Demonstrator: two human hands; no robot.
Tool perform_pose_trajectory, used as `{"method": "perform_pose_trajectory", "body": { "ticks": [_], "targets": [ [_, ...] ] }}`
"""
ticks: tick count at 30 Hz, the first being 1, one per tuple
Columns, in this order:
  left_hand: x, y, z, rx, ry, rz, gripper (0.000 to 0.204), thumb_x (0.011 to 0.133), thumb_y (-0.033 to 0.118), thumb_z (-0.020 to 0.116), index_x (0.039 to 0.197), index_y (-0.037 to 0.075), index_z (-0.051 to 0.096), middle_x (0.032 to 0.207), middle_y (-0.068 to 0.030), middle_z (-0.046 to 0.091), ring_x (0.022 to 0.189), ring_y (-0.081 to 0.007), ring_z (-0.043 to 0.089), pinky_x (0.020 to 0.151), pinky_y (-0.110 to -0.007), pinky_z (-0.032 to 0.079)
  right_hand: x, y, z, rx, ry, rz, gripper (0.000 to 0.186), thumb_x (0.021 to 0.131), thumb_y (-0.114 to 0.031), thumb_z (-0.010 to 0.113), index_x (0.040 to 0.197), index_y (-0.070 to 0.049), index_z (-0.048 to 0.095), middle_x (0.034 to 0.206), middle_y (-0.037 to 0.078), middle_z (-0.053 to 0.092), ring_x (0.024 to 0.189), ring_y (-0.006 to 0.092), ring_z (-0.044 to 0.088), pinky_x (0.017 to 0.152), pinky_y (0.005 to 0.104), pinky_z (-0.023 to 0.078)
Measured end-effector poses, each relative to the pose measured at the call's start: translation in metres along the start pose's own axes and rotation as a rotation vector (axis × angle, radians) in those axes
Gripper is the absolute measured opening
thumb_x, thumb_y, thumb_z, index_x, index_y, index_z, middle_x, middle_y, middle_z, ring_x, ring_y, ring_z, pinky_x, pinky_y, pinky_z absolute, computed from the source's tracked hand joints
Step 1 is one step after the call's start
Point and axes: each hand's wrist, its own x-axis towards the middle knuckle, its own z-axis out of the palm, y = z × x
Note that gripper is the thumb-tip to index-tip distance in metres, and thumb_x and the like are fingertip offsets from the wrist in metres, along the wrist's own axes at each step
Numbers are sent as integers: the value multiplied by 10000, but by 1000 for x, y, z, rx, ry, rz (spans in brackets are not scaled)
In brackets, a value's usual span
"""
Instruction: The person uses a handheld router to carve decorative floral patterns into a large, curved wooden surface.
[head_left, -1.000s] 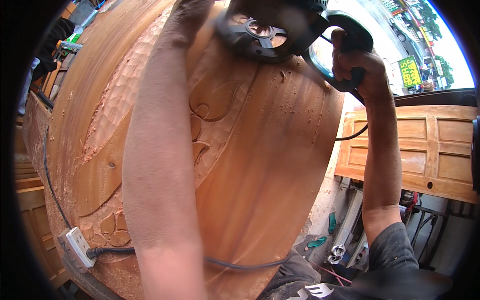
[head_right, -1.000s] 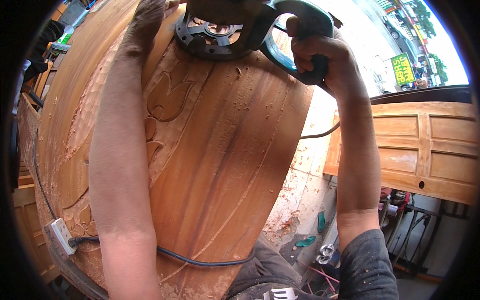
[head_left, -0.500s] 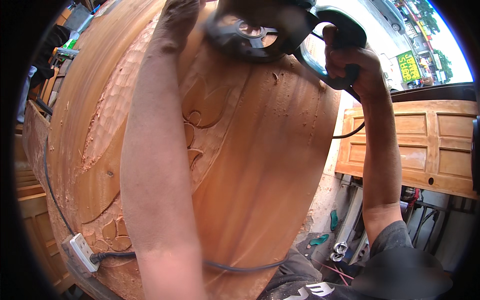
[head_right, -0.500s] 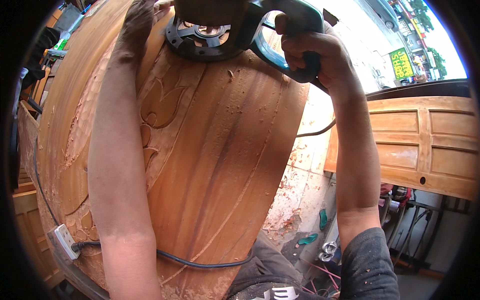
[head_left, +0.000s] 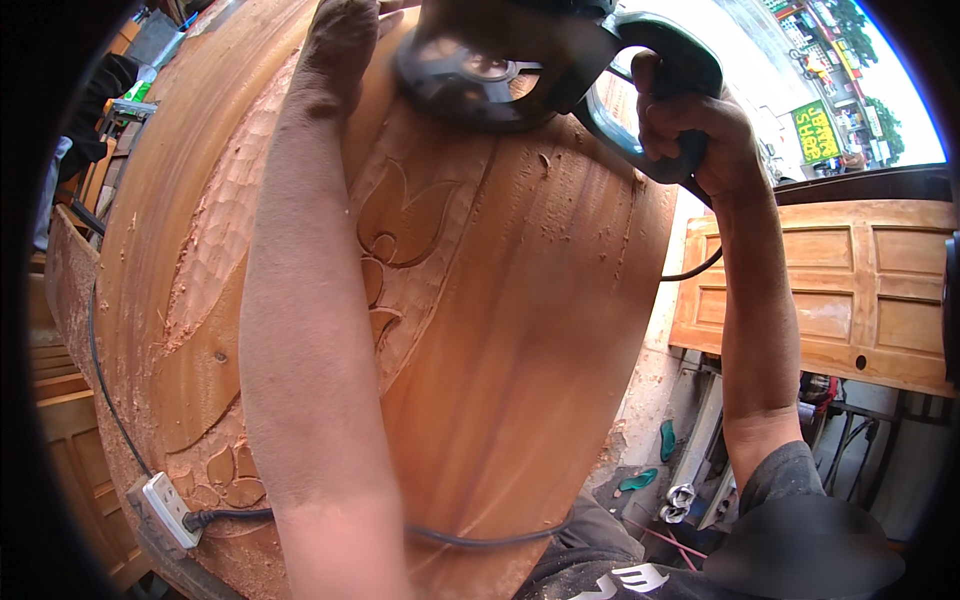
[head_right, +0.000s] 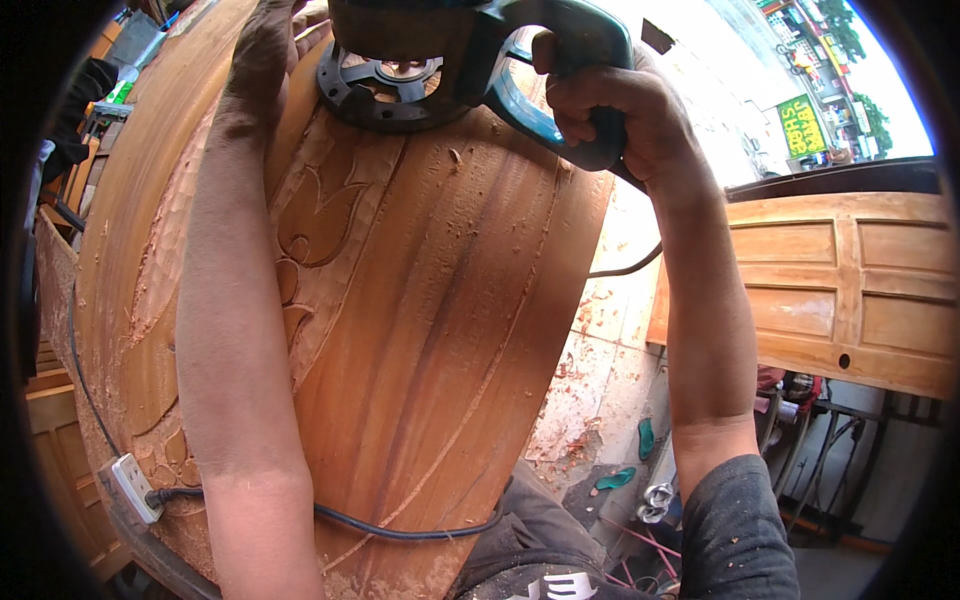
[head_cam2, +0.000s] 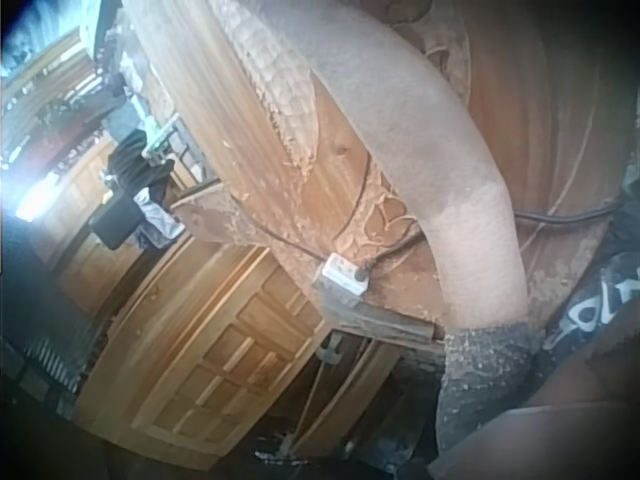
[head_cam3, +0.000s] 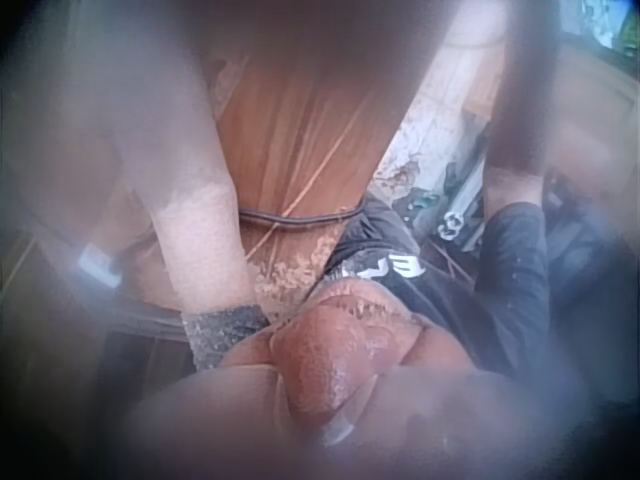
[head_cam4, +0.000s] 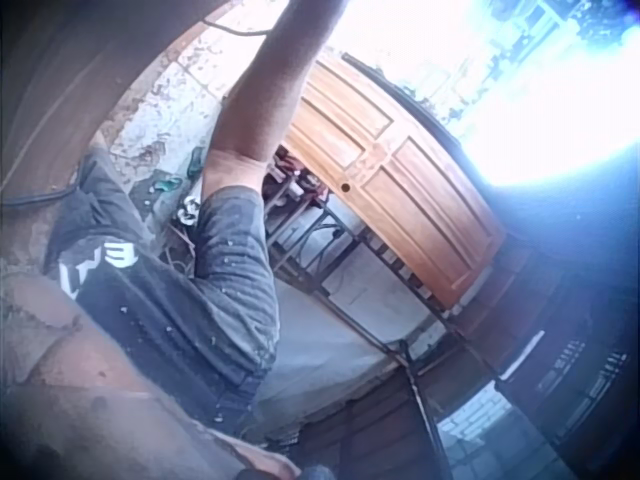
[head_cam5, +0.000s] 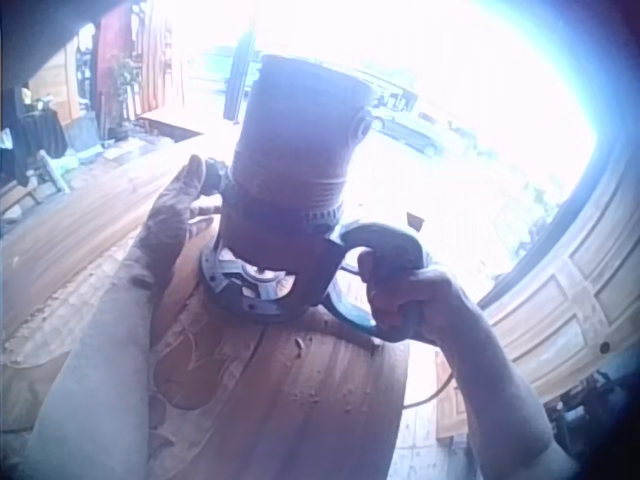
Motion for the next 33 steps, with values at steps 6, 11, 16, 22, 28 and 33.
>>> {"method": "perform_pose_trajectory", "body": {
  "ticks": [6, 11, 16, 22, 28, 33],
  "targets": [
    [-3, 1, -2, -11, -2, 17, 513, 1074, 518, 495, 1326, 92, 628, 1228, -28, 668, 1093, -156, 620, 992, -343, 468, -3, -1, 4, -17, 13, 2, 301, 801, -92, 663, 1076, 28, 656, 685, 39, 559, 579, 114, 537, 562, 260, 426],
    [-4, -3, 4, -37, -7, 32, 500, 1080, 502, 493, 1320, 85, 631, 1222, -29, 672, 1093, -153, 620, 996, -341, 469, -7, 1, -7, -40, 32, 1, 304, 803, -98, 657, 1079, 27, 655, 694, 43, 563, 581, 122, 540, 569, 263, 440],
    [-8, 2, -1, -21, 4, 42, 488, 1086, 487, 491, 1313, 79, 634, 1216, -30, 675, 1094, -150, 621, 999, -340, 470, -4, -1, 1, -24, 17, -8, 318, 790, -115, 658, 1081, 13, 661, 744, 43, 587, 578, 126, 542, 578, 264, 453],
    [-9, -5, 3, -53, 0, 63, 474, 1094, 468, 489, 1305, 71, 638, 1208, -32, 679, 1095, -147, 621, 1004, -338, 470, -8, 0, -1, -73, 77, -15, 320, 788, -126, 651, 1078, 8, 663, 718, 33, 561, 563, 109, 507, 586, 264, 443],
    [-8, -2, 3, -70, -7, 92, 460, 1101, 449, 487, 1297, 62, 641, 1201, -34, 683, 1095, -144, 622, 1008, -336, 471, -7, 0, -1, -44, 76, 7, 312, 782, -122, 648, 1068, 2, 661, 714, 31, 553, 565, 107, 501, 588, 266, 434],
    [-3, -3, 12, -114, -29, 127, 449, 1107, 433, 485, 1291, 56, 644, 1194, -35, 686, 1096, -141, 622, 1011, -335, 472, -11, -5, 0, -53, 65, 2, 314, 786, -133, 659, 1067, 8, 665, 700, 35, 552, 568, 114, 510, 586, 266, 431]
  ]
}}
